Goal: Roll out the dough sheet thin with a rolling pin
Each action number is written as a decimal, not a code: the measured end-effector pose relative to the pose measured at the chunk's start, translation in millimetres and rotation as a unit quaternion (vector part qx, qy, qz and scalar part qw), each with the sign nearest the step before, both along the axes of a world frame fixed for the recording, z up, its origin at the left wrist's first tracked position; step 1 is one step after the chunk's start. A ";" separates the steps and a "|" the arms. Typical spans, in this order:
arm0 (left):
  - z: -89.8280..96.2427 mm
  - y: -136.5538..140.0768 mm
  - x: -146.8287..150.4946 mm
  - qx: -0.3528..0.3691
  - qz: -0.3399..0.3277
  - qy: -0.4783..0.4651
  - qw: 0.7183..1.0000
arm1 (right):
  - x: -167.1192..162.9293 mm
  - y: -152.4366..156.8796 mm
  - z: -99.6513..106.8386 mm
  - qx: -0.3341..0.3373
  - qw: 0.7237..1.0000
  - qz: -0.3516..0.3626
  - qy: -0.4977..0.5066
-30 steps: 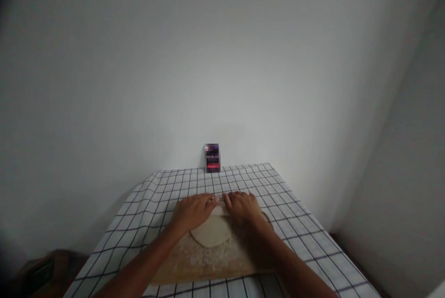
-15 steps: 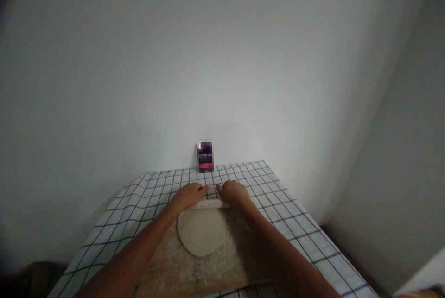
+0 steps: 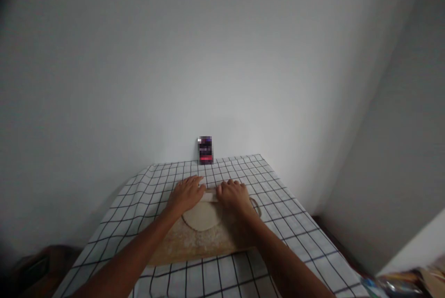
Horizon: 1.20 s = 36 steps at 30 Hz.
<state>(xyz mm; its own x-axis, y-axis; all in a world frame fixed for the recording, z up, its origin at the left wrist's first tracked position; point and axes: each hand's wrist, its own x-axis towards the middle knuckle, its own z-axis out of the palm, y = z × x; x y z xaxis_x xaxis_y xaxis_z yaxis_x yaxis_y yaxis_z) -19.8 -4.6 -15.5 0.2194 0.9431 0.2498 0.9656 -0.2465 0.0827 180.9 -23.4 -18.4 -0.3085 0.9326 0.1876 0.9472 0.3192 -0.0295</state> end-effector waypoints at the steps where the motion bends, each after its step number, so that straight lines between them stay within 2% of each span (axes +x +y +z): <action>1: -2.9 -5.5 -0.8 0.011 -0.003 0.001 1.000 | -0.8 -7.2 -0.3 0.006 1.000 -0.002 0.003; 8: -22.8 -36.9 -12.6 0.095 -0.039 -0.003 0.995 | -7.5 -55.8 -0.1 0.014 0.998 -0.013 0.065; 13: -35.9 -68.8 -25.6 0.131 -0.079 -0.021 0.988 | -6.6 -83.4 -11.0 0.011 0.993 -0.012 0.115; 17: -44.9 -101.1 -36.1 0.139 -0.093 -0.021 0.986 | -3.5 -97.8 -22.4 0.017 0.987 0.016 0.159; 21: -43.8 -120.7 -38.8 0.130 -0.094 -0.018 0.987 | -2.6 -104.1 -28.7 0.029 0.984 0.020 0.173; 26: -31.6 -121.0 -38.5 0.089 -0.087 -0.012 0.992 | 0.2 -105.1 -30.7 0.042 0.982 0.033 0.183; 29: -20.5 -113.4 -41.4 0.049 -0.094 -0.007 0.994 | 2.8 -106.2 -25.1 0.035 0.982 0.038 0.183; 33: -6.3 -96.0 -40.7 0.011 -0.111 -0.001 0.994 | 4.3 -106.4 -9.8 0.013 0.982 0.036 0.183; 36: -4.0 -74.3 -34.3 -0.012 -0.107 0.004 0.994 | 4.0 -101.4 -2.4 0.000 0.984 0.030 0.175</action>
<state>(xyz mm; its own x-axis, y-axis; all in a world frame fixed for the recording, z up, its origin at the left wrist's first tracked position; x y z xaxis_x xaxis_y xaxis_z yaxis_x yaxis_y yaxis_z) -54.1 -78.9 -19.5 0.4181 0.8802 0.2247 0.8914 -0.4451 0.0848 184.8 -124.8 -20.8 -0.2790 0.9151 0.2912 0.8589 0.3734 -0.3504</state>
